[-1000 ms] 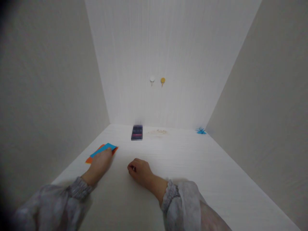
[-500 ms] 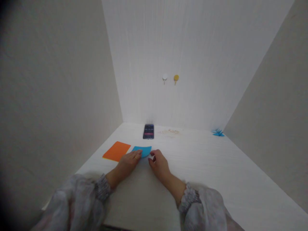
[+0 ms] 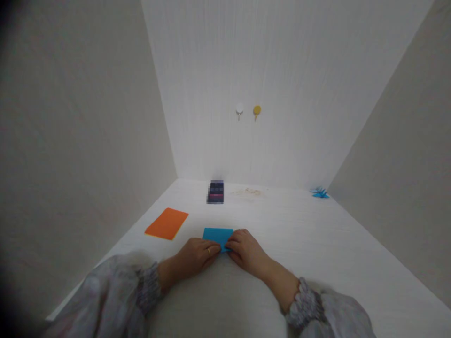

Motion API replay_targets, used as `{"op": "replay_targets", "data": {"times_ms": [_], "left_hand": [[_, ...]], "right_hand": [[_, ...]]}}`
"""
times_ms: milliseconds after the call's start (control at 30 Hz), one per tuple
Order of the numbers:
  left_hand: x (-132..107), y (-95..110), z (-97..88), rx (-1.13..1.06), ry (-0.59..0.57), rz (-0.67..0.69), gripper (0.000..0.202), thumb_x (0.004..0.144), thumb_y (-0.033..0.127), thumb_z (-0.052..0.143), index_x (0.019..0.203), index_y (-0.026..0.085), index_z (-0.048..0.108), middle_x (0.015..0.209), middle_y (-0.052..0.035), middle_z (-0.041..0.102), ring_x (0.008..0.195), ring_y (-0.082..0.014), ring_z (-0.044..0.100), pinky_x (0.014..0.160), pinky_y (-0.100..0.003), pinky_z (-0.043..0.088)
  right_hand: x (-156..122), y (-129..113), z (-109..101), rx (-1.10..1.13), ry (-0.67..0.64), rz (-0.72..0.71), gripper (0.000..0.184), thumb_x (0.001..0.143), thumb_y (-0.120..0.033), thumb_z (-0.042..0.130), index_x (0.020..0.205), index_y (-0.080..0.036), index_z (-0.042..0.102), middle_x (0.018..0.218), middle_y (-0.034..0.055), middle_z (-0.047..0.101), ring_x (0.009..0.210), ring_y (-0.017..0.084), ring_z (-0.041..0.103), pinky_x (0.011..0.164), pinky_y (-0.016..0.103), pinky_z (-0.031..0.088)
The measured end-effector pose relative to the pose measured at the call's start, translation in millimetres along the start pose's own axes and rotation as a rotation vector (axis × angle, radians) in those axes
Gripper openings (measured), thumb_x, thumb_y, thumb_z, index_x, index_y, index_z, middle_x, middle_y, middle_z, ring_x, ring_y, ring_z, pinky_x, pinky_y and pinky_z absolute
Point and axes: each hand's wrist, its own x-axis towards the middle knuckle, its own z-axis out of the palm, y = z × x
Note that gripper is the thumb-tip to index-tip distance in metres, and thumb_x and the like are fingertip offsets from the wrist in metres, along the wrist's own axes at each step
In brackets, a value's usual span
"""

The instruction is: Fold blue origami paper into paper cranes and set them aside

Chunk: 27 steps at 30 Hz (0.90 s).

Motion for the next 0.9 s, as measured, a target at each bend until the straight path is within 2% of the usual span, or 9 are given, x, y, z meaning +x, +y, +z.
{"op": "replay_targets", "data": {"times_ms": [100,167,200,367,467,600,700,800,900], "left_hand": [[-1,-5,-2.3,-0.116,0.033,-0.057,0.024,0.084,0.025,0.041,0.104,0.020,0.054,0.096,-0.0047,0.062,0.085,-0.0171,0.058,0.077,-0.029,0.044],[-2,-12,-4.5,-0.216,0.068,-0.154,0.029,0.079,0.025,0.050,0.107,0.021,0.053,0.101,-0.0033,0.061,0.089,-0.0163,0.057,0.080,-0.027,0.043],[-3,-16,-5.6,-0.255,0.078,-0.207,0.029,0.077,0.024,0.051,0.106,0.020,0.054,0.100,-0.0028,0.061,0.088,-0.0156,0.057,0.080,-0.026,0.043],[-3,-28,-8.2,-0.397,0.034,-0.249,0.017,0.077,0.024,0.052,0.087,0.017,0.063,0.094,-0.0032,0.062,0.084,-0.0147,0.057,0.077,-0.024,0.043],[-3,-30,-5.2,-0.489,0.049,-0.298,0.015,0.074,0.028,0.055,0.080,0.016,0.063,0.091,-0.0034,0.061,0.078,-0.0136,0.056,0.071,-0.023,0.042],[-1,-33,1.6,-0.578,0.040,-0.497,0.025,0.076,0.037,0.051,0.076,0.013,0.059,0.070,-0.0009,0.058,0.061,-0.0113,0.051,0.055,-0.021,0.038],[1,-33,4.5,-0.628,0.068,-0.585,0.031,0.079,0.041,0.045,0.081,0.013,0.057,0.063,0.0006,0.055,0.056,-0.0104,0.048,0.051,-0.021,0.035],[3,-31,4.7,-0.637,0.120,-0.607,0.031,0.075,0.038,0.051,0.096,0.015,0.052,0.079,-0.0017,0.058,0.057,-0.0102,0.049,0.053,-0.021,0.038],[4,-29,4.3,-0.531,0.145,-0.613,0.037,0.074,0.036,0.053,0.104,0.015,0.050,0.092,-0.0055,0.057,0.064,-0.0126,0.053,0.060,-0.025,0.041]], "right_hand": [[0,1,-1,0.045,0.006,0.032,0.024,0.077,-0.016,0.048,0.097,-0.021,0.060,0.091,0.0062,0.062,0.089,0.019,0.053,0.080,0.035,0.038],[-1,3,-2,0.077,0.013,0.060,0.024,0.079,-0.018,0.046,0.099,-0.022,0.060,0.091,0.0064,0.062,0.088,0.019,0.053,0.079,0.034,0.039],[-1,4,-2,0.094,0.011,0.072,0.025,0.080,-0.018,0.045,0.099,-0.022,0.060,0.091,0.0064,0.062,0.088,0.019,0.054,0.079,0.034,0.040],[0,4,-5,0.175,-0.014,0.124,0.021,0.081,-0.020,0.045,0.094,-0.022,0.062,0.089,0.0061,0.062,0.084,0.018,0.053,0.077,0.032,0.040],[1,7,-1,0.218,0.004,0.241,0.015,0.079,-0.025,0.048,0.081,-0.020,0.063,0.075,0.0035,0.060,0.072,0.016,0.052,0.068,0.029,0.041],[1,17,10,0.357,0.050,0.466,0.019,0.075,-0.030,0.052,0.062,-0.017,0.056,0.055,-0.0022,0.049,0.053,0.012,0.046,0.050,0.022,0.036],[0,20,18,0.487,0.097,0.557,0.011,0.074,-0.028,0.053,0.074,-0.018,0.056,0.055,-0.0042,0.048,0.051,0.010,0.045,0.048,0.021,0.034],[1,17,20,0.521,0.119,0.557,0.026,0.070,-0.023,0.056,0.095,-0.019,0.052,0.058,-0.0050,0.048,0.053,0.011,0.047,0.049,0.021,0.035],[3,12,20,0.504,0.106,0.552,0.030,0.068,-0.020,0.055,0.098,-0.019,0.050,0.057,-0.0053,0.048,0.053,0.012,0.048,0.050,0.022,0.036]]}}
